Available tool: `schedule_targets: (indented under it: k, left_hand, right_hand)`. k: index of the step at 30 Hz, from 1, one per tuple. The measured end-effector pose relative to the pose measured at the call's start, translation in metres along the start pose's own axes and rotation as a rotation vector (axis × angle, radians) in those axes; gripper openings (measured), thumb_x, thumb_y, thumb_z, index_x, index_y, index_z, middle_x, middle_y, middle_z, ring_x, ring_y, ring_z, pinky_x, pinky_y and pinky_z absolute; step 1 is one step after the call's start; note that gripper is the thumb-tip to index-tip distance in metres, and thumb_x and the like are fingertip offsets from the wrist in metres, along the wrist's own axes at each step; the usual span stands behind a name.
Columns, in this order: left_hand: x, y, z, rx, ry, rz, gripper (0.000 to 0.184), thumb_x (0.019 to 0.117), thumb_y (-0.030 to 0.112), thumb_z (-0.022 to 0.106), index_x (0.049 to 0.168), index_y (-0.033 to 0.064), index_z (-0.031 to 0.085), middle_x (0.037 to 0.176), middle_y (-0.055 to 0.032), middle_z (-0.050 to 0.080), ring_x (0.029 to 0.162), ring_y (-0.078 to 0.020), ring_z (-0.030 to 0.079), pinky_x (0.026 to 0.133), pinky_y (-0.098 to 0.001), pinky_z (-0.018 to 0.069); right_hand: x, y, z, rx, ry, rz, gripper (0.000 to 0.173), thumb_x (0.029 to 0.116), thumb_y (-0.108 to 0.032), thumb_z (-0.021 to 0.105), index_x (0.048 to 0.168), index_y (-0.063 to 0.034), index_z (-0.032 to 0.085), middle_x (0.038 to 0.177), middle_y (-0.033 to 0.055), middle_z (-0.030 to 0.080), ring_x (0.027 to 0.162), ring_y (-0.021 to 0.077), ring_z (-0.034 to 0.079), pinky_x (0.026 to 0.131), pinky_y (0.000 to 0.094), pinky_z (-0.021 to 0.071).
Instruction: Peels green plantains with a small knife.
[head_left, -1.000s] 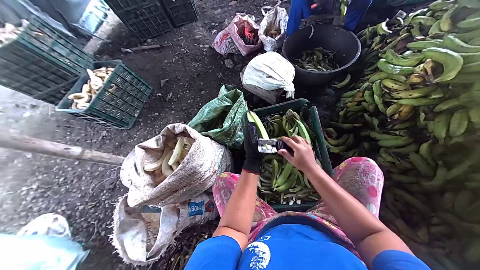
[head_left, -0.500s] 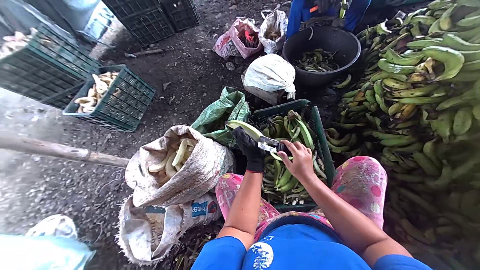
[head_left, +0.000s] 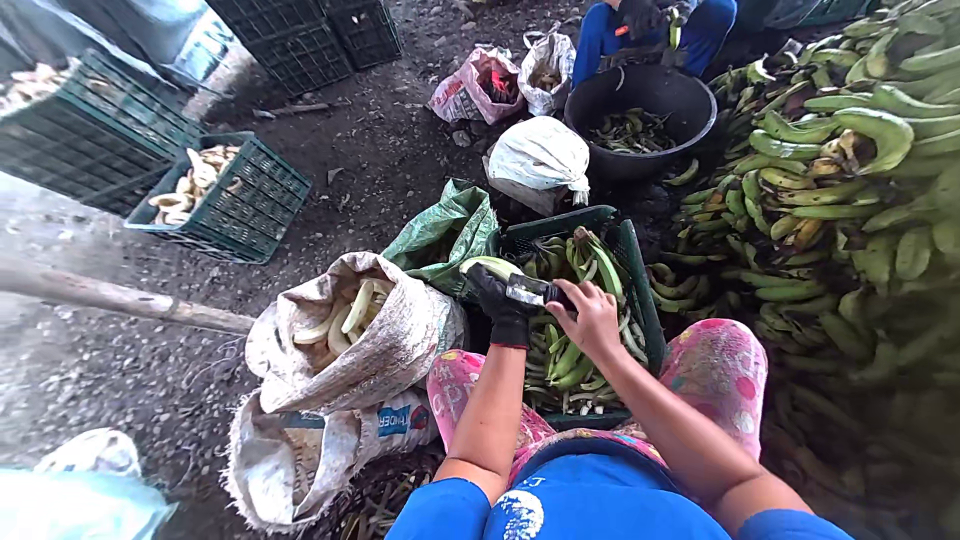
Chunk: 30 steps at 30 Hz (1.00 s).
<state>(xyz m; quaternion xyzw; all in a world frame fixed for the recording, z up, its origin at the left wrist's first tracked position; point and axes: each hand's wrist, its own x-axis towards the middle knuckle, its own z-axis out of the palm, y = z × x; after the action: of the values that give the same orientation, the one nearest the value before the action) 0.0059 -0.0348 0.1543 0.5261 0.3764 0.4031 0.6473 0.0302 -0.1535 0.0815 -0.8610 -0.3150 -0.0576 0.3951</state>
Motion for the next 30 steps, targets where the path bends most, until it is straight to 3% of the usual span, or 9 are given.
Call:
schedule_targets:
  k: [3,6,8,11,16,22,24,27,30]
  left_hand:
    - [0.024,-0.037,-0.008,-0.096,0.017,-0.013,0.040,0.1107,0.023,0.031,0.137,-0.0024,0.049,0.120,-0.0163,0.060,0.101,-0.0167,0.060,0.090,-0.0361,0.0528]
    - [0.025,-0.054,-0.028,-0.151,-0.381,-0.165,0.039,0.1081,0.047,0.035,0.120,0.0195,0.059,0.096,0.0006,0.065,0.080,-0.0076,0.063,0.067,-0.0287,0.0560]
    - [0.033,-0.056,-0.054,0.010,-0.784,-0.100,0.040,0.1103,0.041,0.034,0.132,0.0183,0.058,0.108,-0.0005,0.067,0.091,-0.0072,0.065,0.079,-0.0294,0.0567]
    - [0.043,-0.054,-0.071,0.247,-1.007,-0.040,0.042,0.1063,0.037,0.044,0.134,0.0092,0.058,0.108,-0.0016,0.068,0.093,-0.0054,0.065,0.086,-0.0285,0.0561]
    - [0.037,-0.062,-0.068,0.182,-0.781,-0.084,0.035,0.1094,0.026,0.039,0.133,0.0084,0.057,0.102,-0.0036,0.067,0.083,-0.0079,0.063,0.076,-0.0280,0.0558]
    - [0.026,-0.067,-0.043,-0.285,-0.493,-0.417,0.030,0.1077,0.033,0.034,0.097,0.0165,0.057,0.073,0.0018,0.058,0.062,-0.0080,0.058,0.056,-0.0260,0.0523]
    - [0.017,-0.069,-0.043,-0.223,-0.615,-0.300,0.031,0.1078,0.037,0.036,0.108,0.0184,0.060,0.083,0.0017,0.063,0.069,-0.0079,0.061,0.059,-0.0267,0.0537]
    - [0.010,-0.060,-0.045,0.096,-0.774,0.048,0.040,0.1095,0.032,0.034,0.135,0.0119,0.057,0.117,-0.0043,0.066,0.100,-0.0097,0.062,0.088,-0.0332,0.0538]
    - [0.004,-0.050,-0.048,0.185,-0.813,0.061,0.047,0.1098,0.033,0.029,0.139,0.0090,0.058,0.124,-0.0048,0.066,0.106,-0.0083,0.063,0.096,-0.0325,0.0532]
  right_hand:
    - [-0.012,-0.002,0.004,-0.046,0.091,0.015,0.045,0.0983,-0.046,0.064,0.129,-0.0136,0.072,0.104,0.0211,0.071,0.096,0.0427,0.069,0.081,0.0622,0.0506]
    - [0.017,0.005,-0.010,-0.063,-0.024,0.081,0.047,0.1012,-0.049,0.060,0.135,-0.0176,0.069,0.113,0.0218,0.070,0.105,0.0434,0.066,0.089,0.0640,0.0487]
    - [0.043,0.010,-0.020,-0.078,-0.141,0.140,0.048,0.1034,-0.052,0.055,0.138,-0.0203,0.066,0.118,0.0209,0.069,0.110,0.0430,0.065,0.092,0.0647,0.0473]
    - [0.073,0.010,-0.033,-0.093,-0.372,0.288,0.052,0.1068,-0.055,0.044,0.142,-0.0221,0.063,0.134,0.0184,0.066,0.124,0.0414,0.061,0.103,0.0661,0.0421]
    - [0.030,0.004,-0.017,0.035,-0.311,0.200,0.047,0.1041,-0.050,0.055,0.137,-0.0183,0.067,0.124,0.0186,0.069,0.115,0.0404,0.065,0.096,0.0651,0.0477]
    - [-0.036,0.007,0.008,-0.044,0.070,-0.056,0.046,0.0968,-0.050,0.063,0.124,-0.0152,0.075,0.104,0.0199,0.072,0.095,0.0412,0.069,0.084,0.0621,0.0512]
    - [-0.024,0.007,-0.003,-0.021,0.008,0.048,0.046,0.0988,-0.048,0.062,0.129,-0.0148,0.073,0.109,0.0221,0.071,0.100,0.0433,0.068,0.087,0.0641,0.0500]
    - [0.015,0.012,-0.020,0.063,-0.149,0.311,0.046,0.1044,-0.046,0.056,0.140,-0.0185,0.064,0.125,0.0247,0.067,0.115,0.0457,0.063,0.095,0.0670,0.0459]
    - [0.040,0.022,-0.026,0.155,-0.198,0.479,0.049,0.1087,-0.051,0.043,0.142,-0.0202,0.062,0.133,0.0213,0.065,0.123,0.0436,0.061,0.099,0.0688,0.0446]
